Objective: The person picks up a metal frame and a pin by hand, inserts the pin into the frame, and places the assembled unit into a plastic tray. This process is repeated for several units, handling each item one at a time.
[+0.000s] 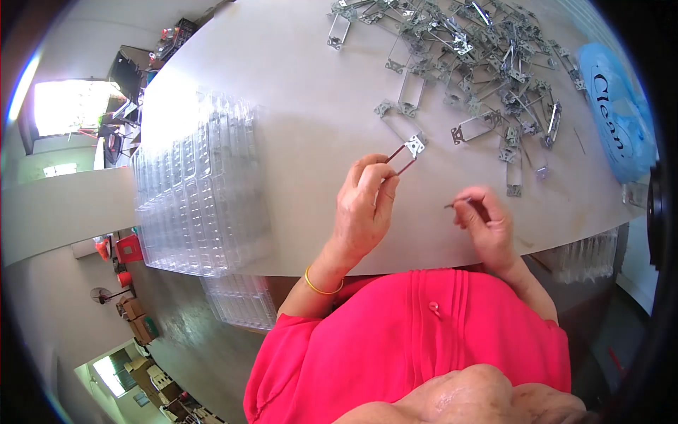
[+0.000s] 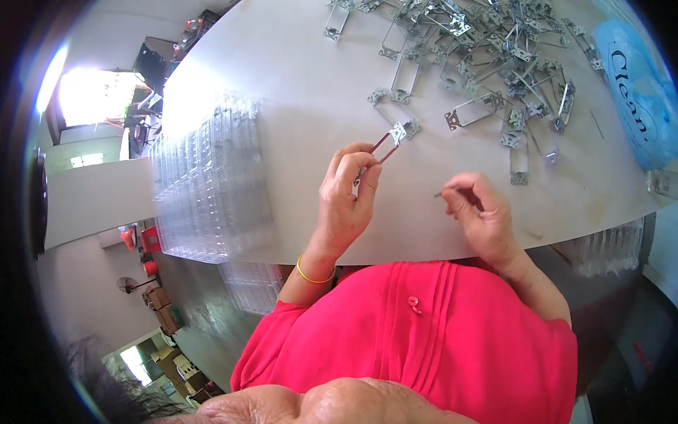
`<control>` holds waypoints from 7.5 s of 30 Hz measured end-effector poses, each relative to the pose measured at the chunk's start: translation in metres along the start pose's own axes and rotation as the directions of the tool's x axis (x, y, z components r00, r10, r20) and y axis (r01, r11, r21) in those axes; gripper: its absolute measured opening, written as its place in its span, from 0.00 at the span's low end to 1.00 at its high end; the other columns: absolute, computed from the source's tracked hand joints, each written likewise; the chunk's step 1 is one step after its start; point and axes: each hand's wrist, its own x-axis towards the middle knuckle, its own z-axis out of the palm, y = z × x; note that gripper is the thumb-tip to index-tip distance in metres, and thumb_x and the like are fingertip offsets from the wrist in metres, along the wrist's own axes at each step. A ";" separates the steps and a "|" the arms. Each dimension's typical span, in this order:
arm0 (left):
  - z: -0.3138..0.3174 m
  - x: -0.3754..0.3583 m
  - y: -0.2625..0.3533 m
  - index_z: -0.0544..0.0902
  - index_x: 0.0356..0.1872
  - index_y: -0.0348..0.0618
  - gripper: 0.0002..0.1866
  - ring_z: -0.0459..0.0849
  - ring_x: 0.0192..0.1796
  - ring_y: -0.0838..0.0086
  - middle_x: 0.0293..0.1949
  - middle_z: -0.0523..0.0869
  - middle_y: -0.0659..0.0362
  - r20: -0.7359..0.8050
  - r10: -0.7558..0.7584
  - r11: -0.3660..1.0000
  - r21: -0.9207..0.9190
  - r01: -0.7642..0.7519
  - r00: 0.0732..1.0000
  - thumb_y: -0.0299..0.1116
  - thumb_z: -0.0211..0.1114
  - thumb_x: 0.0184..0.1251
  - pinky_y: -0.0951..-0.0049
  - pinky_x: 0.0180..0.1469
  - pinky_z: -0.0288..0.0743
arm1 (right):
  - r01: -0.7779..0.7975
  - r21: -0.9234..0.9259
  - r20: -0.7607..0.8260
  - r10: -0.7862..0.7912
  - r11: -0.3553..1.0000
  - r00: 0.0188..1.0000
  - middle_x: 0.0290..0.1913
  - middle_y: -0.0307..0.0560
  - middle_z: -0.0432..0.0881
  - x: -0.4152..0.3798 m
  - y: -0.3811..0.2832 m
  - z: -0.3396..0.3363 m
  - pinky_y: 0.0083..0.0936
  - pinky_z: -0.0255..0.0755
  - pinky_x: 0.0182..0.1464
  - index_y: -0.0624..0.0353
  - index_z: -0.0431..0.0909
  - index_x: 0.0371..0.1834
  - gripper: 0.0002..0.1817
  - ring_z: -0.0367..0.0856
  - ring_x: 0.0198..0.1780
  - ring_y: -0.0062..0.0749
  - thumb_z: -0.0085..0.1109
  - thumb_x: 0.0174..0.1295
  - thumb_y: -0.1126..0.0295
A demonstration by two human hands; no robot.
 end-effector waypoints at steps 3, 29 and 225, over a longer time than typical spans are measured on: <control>0.001 -0.012 -0.005 0.80 0.42 0.36 0.07 0.83 0.45 0.59 0.51 0.83 0.45 -0.043 0.107 0.993 0.047 -0.105 0.993 0.20 0.68 0.66 0.66 0.44 0.80 | 0.158 0.193 -0.084 -0.144 0.968 0.986 0.50 0.43 0.83 0.020 -0.014 0.011 0.19 0.74 0.47 0.58 0.78 0.51 0.06 0.79 0.43 0.18 0.60 0.75 0.72; -0.029 -0.023 -0.048 0.75 0.50 0.38 0.17 0.87 0.42 0.65 0.43 0.87 0.46 0.475 -0.302 0.256 -0.795 0.550 0.827 0.43 0.49 0.84 0.66 0.41 0.82 | 0.057 0.008 0.141 -0.057 0.998 0.988 0.44 0.35 0.79 0.079 -0.039 0.074 0.16 0.71 0.45 0.59 0.77 0.47 0.04 0.74 0.41 0.13 0.61 0.73 0.75; -0.024 -0.029 -0.038 0.75 0.38 0.37 0.15 0.90 0.43 0.55 0.52 0.85 0.37 0.559 -0.141 0.157 -0.802 0.576 0.817 0.39 0.51 0.83 0.57 0.47 0.82 | 0.432 -0.264 0.314 -0.346 0.863 0.884 0.35 0.43 0.83 0.071 -0.045 0.041 0.24 0.75 0.38 0.61 0.76 0.44 0.08 0.83 0.35 0.27 0.65 0.67 0.80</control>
